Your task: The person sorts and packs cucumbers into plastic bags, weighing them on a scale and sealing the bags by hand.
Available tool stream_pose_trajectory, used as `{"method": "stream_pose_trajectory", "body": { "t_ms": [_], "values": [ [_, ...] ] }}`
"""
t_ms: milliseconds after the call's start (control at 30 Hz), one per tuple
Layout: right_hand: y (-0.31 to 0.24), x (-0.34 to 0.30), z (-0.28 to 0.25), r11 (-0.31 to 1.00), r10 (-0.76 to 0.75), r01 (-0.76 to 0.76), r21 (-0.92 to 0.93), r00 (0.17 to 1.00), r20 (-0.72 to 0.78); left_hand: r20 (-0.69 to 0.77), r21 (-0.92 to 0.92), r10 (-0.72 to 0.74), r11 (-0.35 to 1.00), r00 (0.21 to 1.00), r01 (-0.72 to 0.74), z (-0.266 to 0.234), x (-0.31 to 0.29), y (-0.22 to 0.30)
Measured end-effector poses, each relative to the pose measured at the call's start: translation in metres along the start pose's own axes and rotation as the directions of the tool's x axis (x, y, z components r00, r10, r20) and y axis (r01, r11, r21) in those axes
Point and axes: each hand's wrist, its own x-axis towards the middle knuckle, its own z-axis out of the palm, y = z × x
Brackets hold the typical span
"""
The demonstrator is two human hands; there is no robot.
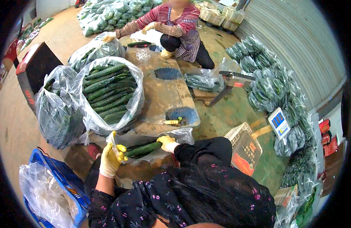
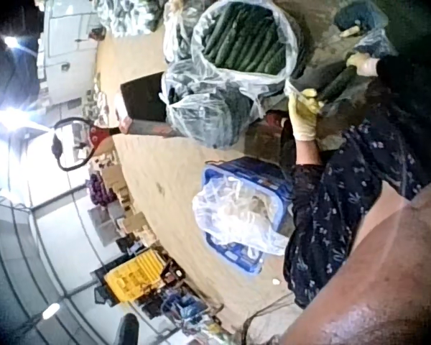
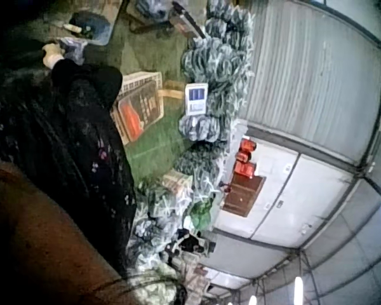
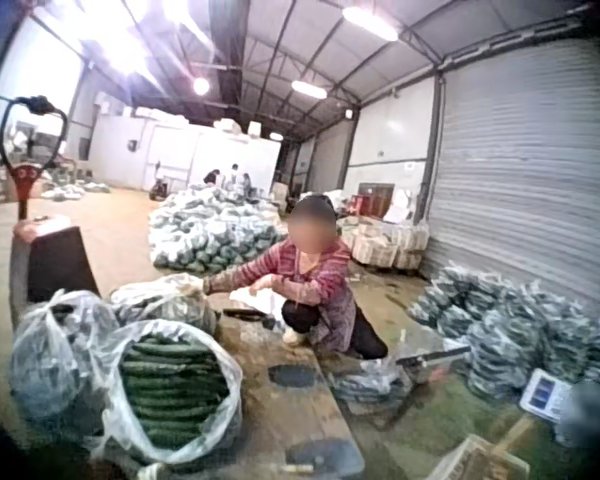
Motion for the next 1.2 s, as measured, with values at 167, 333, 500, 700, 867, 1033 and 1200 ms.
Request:
{"method": "stream_pose_trajectory", "body": {
  "t_ms": [167, 333, 500, 700, 867, 1033, 1200],
  "values": [
    [0.004, 0.009, 0.0, 0.987, -0.115, 0.129, 0.097, 0.983, -0.146, 0.004, 0.042, 0.033, 0.999, 0.999, -0.033, 0.006, 0.002, 0.0],
    [0.037, 0.01, -0.015, 0.986, 0.017, 0.018, 0.165, 0.977, -0.211, -0.076, 0.125, 0.059, 0.991, 0.995, -0.049, 0.009, 0.0, 0.001],
    [0.059, -0.006, -0.031, 0.983, 0.17, -0.145, 0.116, 0.953, -0.251, -0.074, 0.104, 0.055, 0.994, 0.996, -0.047, 0.011, 0.003, -0.003],
    [0.09, -0.009, -0.014, 0.996, 0.068, -0.085, -0.035, 0.936, -0.344, -0.045, 0.087, 0.057, 0.995, 0.997, -0.053, 0.017, 0.01, -0.003],
    [0.088, -0.041, -0.041, 0.946, -0.305, 0.213, -0.246, 0.842, -0.444, -0.019, 0.034, 0.078, 0.996, 0.997, -0.077, 0.009, 0.001, 0.005],
    [0.049, -0.072, -0.08, 0.955, 0.239, -0.129, 0.267, 0.866, -0.439, 0.057, -0.075, 0.018, 0.997, 0.998, -0.014, 0.01, -0.006, 0.006],
    [0.029, -0.099, -0.098, 0.973, 0.122, 0.021, 0.23, 0.797, -0.592, 0.093, 0.007, 0.08, 0.997, 0.992, -0.081, 0.016, -0.011, 0.012]
  ]
}}
